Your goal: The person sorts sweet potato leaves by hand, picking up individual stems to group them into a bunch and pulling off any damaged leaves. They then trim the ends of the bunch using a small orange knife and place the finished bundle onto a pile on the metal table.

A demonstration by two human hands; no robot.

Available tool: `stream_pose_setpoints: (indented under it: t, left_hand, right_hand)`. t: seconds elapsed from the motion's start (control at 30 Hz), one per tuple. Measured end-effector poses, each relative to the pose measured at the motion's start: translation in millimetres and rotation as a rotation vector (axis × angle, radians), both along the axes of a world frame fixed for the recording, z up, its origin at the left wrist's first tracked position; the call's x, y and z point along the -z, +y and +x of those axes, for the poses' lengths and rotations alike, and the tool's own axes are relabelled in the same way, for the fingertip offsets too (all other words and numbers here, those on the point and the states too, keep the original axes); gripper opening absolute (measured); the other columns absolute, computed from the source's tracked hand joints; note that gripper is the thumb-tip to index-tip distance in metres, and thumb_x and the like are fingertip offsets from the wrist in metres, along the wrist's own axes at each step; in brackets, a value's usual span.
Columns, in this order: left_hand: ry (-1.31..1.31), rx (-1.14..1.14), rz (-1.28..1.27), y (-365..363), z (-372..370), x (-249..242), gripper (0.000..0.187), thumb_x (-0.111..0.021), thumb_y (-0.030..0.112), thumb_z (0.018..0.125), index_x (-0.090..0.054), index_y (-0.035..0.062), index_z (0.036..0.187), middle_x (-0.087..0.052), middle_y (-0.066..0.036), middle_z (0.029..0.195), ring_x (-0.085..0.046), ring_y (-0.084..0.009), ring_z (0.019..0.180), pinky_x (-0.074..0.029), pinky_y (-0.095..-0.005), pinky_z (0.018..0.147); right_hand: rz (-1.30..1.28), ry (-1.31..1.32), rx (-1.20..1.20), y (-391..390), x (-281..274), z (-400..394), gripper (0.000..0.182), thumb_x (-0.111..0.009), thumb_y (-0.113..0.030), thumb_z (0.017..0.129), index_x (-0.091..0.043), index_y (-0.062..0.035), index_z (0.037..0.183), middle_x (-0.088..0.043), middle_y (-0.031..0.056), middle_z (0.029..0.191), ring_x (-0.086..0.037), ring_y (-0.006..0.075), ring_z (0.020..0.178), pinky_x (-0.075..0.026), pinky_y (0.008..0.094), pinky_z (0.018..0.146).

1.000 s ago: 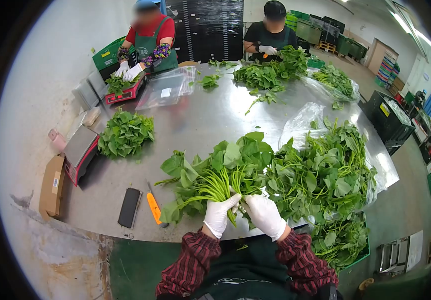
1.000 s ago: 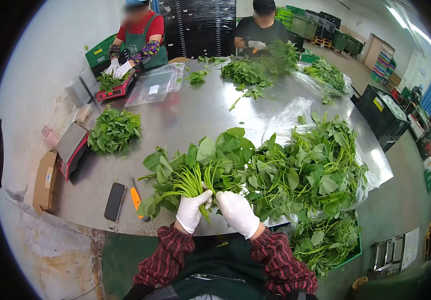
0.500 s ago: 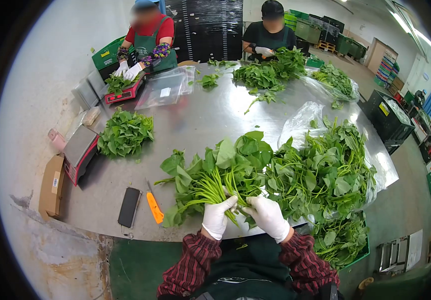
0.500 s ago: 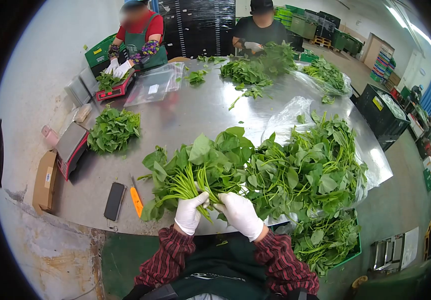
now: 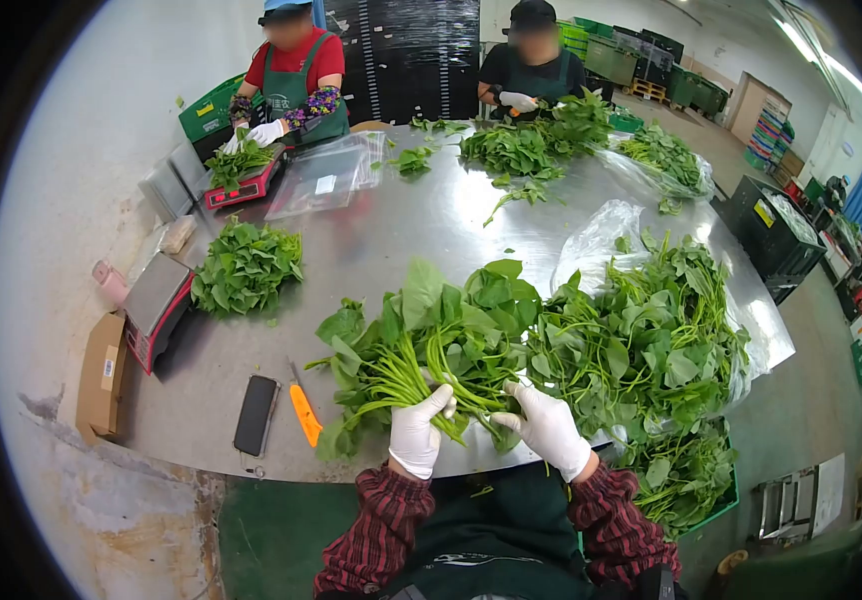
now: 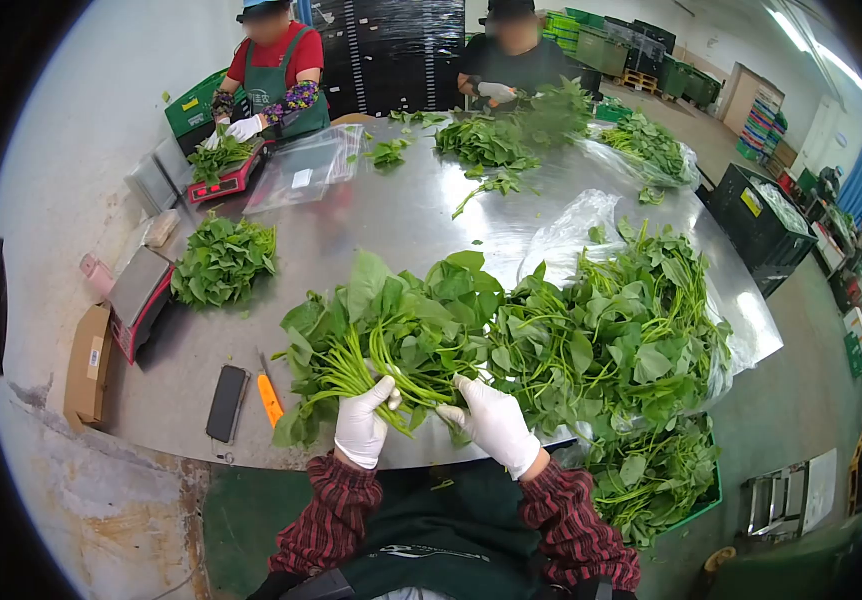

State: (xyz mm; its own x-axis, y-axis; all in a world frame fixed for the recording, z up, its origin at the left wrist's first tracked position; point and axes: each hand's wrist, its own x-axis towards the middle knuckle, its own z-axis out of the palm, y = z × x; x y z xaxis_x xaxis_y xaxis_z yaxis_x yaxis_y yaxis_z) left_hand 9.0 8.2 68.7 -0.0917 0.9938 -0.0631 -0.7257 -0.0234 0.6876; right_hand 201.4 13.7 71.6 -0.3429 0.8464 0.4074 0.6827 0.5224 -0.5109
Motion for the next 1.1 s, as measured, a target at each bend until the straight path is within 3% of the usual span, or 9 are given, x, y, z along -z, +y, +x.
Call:
stream_pose_setpoints:
  t: [0.1, 0.3, 0.43, 0.63, 0.83, 0.87, 0.9, 0.97, 1.1]
  left_hand:
    - [0.077, -0.121, -0.031, 4.0, -10.5, -3.2, 0.024, -0.059, -0.008, 0.079, -0.052, 0.0018, 0.1, -0.059, -0.008, 0.086, -0.054, -0.0152, 0.067, -0.042, -0.0257, 0.055]
    - [0.754, -0.272, -0.149, 19.0, -54.0, 12.7, 0.016, -0.067, 0.0, 0.076, -0.063, 0.0021, 0.091, -0.058, 0.0, 0.071, -0.046, -0.0065, 0.05, -0.036, -0.0193, 0.046]
    - [0.598, -0.381, -0.075, 13.2, -65.6, 16.1, 0.011, -0.062, -0.001, 0.08, -0.058, 0.0028, 0.089, -0.054, 0.0, 0.072, -0.047, -0.007, 0.051, -0.036, -0.0191, 0.045]
    - [0.49, -0.424, -0.05, 3.2, -47.2, 0.1, 0.01, -0.061, -0.002, 0.08, -0.058, 0.0025, 0.089, -0.054, -0.001, 0.069, -0.047, -0.0076, 0.051, -0.035, -0.0187, 0.045]
    - [0.48, -0.314, -0.028, -10.6, -37.2, -17.6, 0.01, -0.061, -0.003, 0.079, -0.058, 0.0015, 0.088, -0.054, -0.003, 0.065, -0.048, -0.0093, 0.05, -0.035, -0.0198, 0.046]
    - [0.497, -0.321, -0.037, -13.0, -39.9, -18.8, 0.01, -0.061, -0.003, 0.079, -0.058, 0.0015, 0.088, -0.054, -0.003, 0.066, -0.048, -0.0092, 0.05, -0.035, -0.02, 0.046]
    - [0.496, -0.324, -0.035, -14.1, -42.2, -19.0, 0.01, -0.061, -0.003, 0.079, -0.058, 0.0015, 0.088, -0.054, -0.003, 0.066, -0.048, -0.0092, 0.05, -0.035, -0.02, 0.046]
    - [0.495, -0.364, -0.032, -15.8, -45.1, -18.4, 0.01, -0.061, -0.003, 0.079, -0.058, 0.0014, 0.088, -0.054, -0.003, 0.066, -0.047, -0.009, 0.051, -0.035, -0.0199, 0.047]
    - [0.462, -0.349, -0.028, -14.5, -38.5, -18.8, 0.01, -0.061, -0.003, 0.079, -0.058, 0.0018, 0.088, -0.054, -0.003, 0.066, -0.047, -0.009, 0.05, -0.035, -0.0199, 0.047]
  right_hand:
    - [-0.038, -0.076, 0.099, 5.7, 9.5, 3.9, 0.038, -0.067, -0.028, 0.078, -0.055, -0.0014, 0.103, -0.062, 0.0151, 0.082, -0.062, 0.0316, 0.074, -0.05, 0.0378, 0.062]
    - [0.097, -0.142, 0.317, 39.8, 51.5, 48.1, 0.018, -0.059, -0.019, 0.082, -0.052, -0.0039, 0.075, -0.057, 0.0144, 0.066, -0.058, 0.0348, 0.061, -0.047, 0.0422, 0.054]
    - [-0.165, -0.556, 0.584, 49.1, 77.2, 102.6, 0.027, -0.055, -0.024, 0.082, -0.064, -0.0056, 0.066, -0.062, 0.0144, 0.063, -0.062, 0.0315, 0.059, -0.051, 0.0405, 0.056]
    - [-0.447, -0.315, 0.688, 53.7, 64.0, 83.2, 0.052, -0.057, -0.047, 0.081, -0.065, 0.0008, 0.064, -0.061, 0.0201, 0.062, -0.062, 0.0364, 0.063, -0.05, 0.0422, 0.061]
    - [-0.377, -0.076, 0.81, 82.0, 92.3, 90.3, 0.038, -0.062, -0.036, 0.075, -0.064, -0.0002, 0.064, -0.062, 0.0217, 0.068, -0.062, 0.0383, 0.066, -0.05, 0.0426, 0.06]
    - [0.043, -0.315, 0.562, 96.1, 124.8, 114.3, 0.028, -0.061, -0.023, 0.074, -0.059, 0.0007, 0.059, -0.058, 0.0208, 0.058, -0.059, 0.0357, 0.054, -0.047, 0.0417, 0.053]
    - [-0.263, 0.383, 0.698, 81.0, 61.8, 93.0, 0.029, -0.062, -0.017, 0.076, -0.05, -0.0003, 0.055, -0.049, 0.0128, 0.047, -0.052, 0.0259, 0.039, -0.042, 0.0376, 0.043]
    - [-0.248, 0.676, 0.669, 69.6, 6.6, 85.4, 0.03, -0.062, -0.016, 0.081, -0.048, -0.003, 0.058, -0.043, 0.0032, 0.047, -0.043, 0.0139, 0.033, -0.036, 0.0295, 0.036]
    - [-0.189, 0.916, 0.527, 58.7, -39.5, 84.8, 0.023, -0.058, -0.013, 0.088, -0.053, -0.0033, 0.068, -0.048, 0.0, 0.052, -0.04, 0.0072, 0.034, -0.03, 0.0223, 0.034]
